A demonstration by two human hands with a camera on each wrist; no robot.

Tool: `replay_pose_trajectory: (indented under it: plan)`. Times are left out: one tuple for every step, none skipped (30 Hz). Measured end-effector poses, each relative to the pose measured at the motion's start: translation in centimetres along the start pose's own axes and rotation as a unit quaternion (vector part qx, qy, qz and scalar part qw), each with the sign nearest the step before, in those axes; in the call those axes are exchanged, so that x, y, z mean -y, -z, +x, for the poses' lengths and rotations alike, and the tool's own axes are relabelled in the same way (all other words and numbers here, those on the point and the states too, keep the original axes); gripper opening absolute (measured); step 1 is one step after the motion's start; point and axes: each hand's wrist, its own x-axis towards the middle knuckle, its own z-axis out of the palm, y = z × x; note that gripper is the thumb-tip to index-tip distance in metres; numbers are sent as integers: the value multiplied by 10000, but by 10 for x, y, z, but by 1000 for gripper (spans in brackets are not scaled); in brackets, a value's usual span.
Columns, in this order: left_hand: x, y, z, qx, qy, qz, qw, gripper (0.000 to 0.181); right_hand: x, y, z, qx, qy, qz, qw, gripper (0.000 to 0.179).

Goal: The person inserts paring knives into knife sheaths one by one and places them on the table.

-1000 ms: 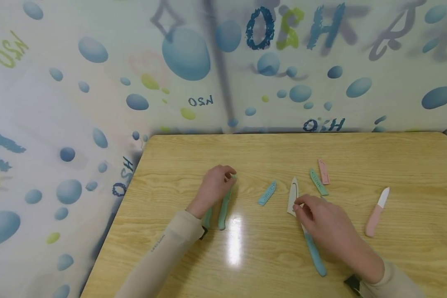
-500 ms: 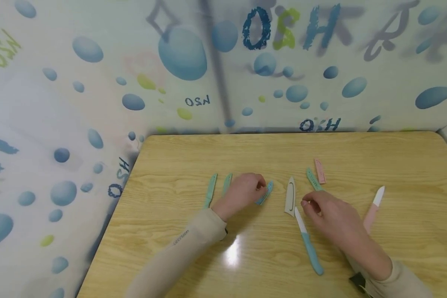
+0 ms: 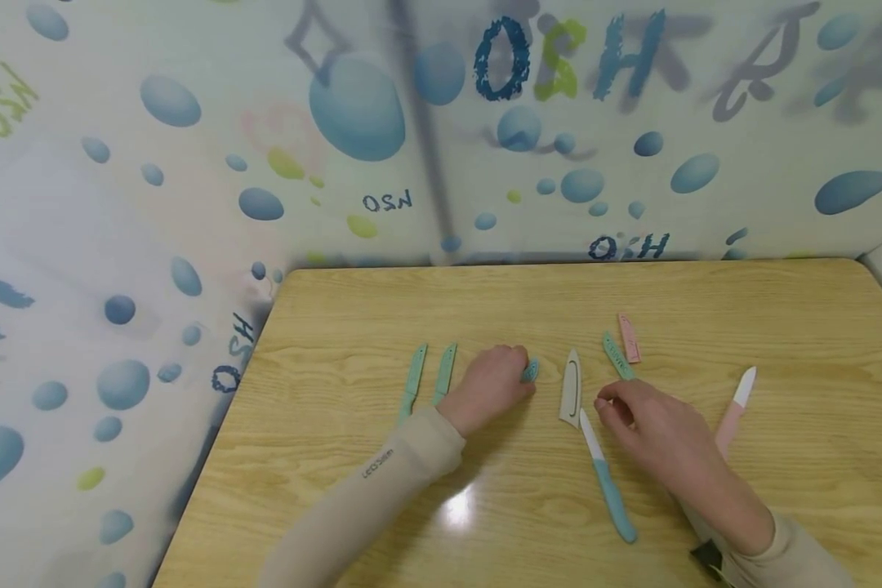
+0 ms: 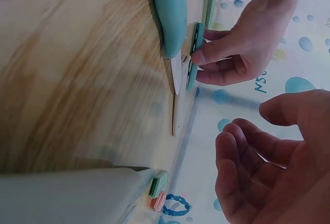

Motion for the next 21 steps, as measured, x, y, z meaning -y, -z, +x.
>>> replay_pose_trajectory:
  plan:
    - [1,0,0,22,50,-106,9999,20,0,0,0,11,-5,-3,10000,11]
    - [1,1,0,67,115,-247,9996,17,0,-1,0,30,-9,-6,10000,11]
    - [3,1,0,121,198,-424,9988,14,0,-1,0,59,-19,-14,10000,11]
    - [4,1,-1,140,286,-623,9976,10,0,-1,0,85,-20,-20,10000,11]
    - [5,1,-1,149,361,-810,9960,9,0,-2,-1,106,-23,-27,9999,11]
    - [7,1,-1,134,403,-956,9945,10,-1,-2,-1,120,-18,-42,9999,11]
    - [10,1,-2,133,456,-1099,9928,12,0,-3,-1,128,-1,-63,9999,11]
    - [12,1,-3,124,502,-1207,9913,15,0,-3,-1,136,15,-74,9999,11]
    - [14,1,-4,96,535,-1302,9900,18,0,-3,-1,139,30,-84,9999,11]
    - [17,1,-5,60,547,-1384,9888,21,0,-4,-1,140,41,-91,9999,11]
    - [19,1,-7,35,555,-1484,9874,23,0,-4,-2,134,55,-90,9999,11]
    - [22,2,-8,0,566,-1610,9853,25,0,-4,-2,135,69,-88,9998,11]
    - [25,3,-9,-68,575,-1757,9827,26,0,-4,-2,142,77,-79,9998,11]
    - [27,4,-11,-146,569,-1936,9793,27,0,-4,-2,143,97,-76,9998,10]
    - [30,5,-12,-209,571,-2166,9744,28,0,-4,-2,158,113,-77,9998,10]
    - [32,6,-14,-276,581,-2425,9680,29,0,-4,-2,200,122,-63,9997,11]
    - [34,7,-15,-348,620,-2703,9601,29,1,-5,-3,273,123,-41,9995,11]
    - [36,8,-17,-401,678,-3002,9506,29,1,-5,-3,360,125,-40,9993,11]
    - [38,9,-18,-450,750,-3325,9391,29,1,-6,-3,465,125,-41,9988,12]
    - [39,10,-19,-484,844,-3649,9260,30,1,-6,-3,592,118,-32,9982,13]
    - [40,11,-20,-523,944,-3965,9117,31,1,-7,-3,740,104,-5,9972,14]
